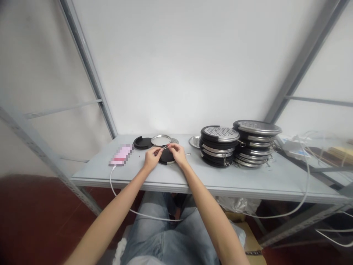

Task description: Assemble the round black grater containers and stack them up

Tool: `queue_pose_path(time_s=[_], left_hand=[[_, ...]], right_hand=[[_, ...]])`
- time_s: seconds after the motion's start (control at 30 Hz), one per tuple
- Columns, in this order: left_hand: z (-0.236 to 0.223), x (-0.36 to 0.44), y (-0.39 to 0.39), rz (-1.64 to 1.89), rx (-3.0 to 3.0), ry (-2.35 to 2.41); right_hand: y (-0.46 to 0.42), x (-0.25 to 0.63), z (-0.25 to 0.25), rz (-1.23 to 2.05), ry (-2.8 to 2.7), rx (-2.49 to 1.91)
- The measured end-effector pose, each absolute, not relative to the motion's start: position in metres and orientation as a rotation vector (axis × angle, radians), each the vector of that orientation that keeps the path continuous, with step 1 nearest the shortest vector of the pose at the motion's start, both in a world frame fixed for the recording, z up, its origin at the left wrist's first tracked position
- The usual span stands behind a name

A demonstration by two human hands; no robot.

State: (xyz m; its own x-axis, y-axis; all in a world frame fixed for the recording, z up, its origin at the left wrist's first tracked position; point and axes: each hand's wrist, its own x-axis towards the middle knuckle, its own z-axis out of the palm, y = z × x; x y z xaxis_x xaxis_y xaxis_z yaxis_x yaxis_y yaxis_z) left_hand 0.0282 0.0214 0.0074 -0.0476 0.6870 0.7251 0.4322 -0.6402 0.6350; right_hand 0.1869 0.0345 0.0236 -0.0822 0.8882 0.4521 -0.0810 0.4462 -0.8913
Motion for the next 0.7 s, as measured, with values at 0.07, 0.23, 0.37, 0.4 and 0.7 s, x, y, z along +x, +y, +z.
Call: queue_pose_path(time_s=[0.07, 0.23, 0.37, 0.4, 0.7], left_hand=[[0.0077, 0.0284, 0.0205, 1.747, 2.007, 1.209], [0.0083, 0.0287, 0.0188, 1.730, 2.028, 1.204], [0.0082, 0.0289, 0.0182, 1.717, 2.052, 1.189], [0.0083, 0.0289, 0.0179, 1.713, 2.060, 1.183], [0.0101, 0.0289, 0.0155, 1.695, 2.083, 1.174]], right_hand=[[0.0344, 0.1875, 0.0238, 0.968, -1.399, -0.772], [0.0352, 0.1883, 0.0237, 0.975, -1.361, -0.761], [0.0357, 0.1873, 0.0240, 0.933, -1.370, -0.775], [0.0356, 0.1870, 0.0241, 0.920, -1.371, -0.783], [0.0335, 0.1888, 0.0252, 0.837, -1.392, -0.760]])
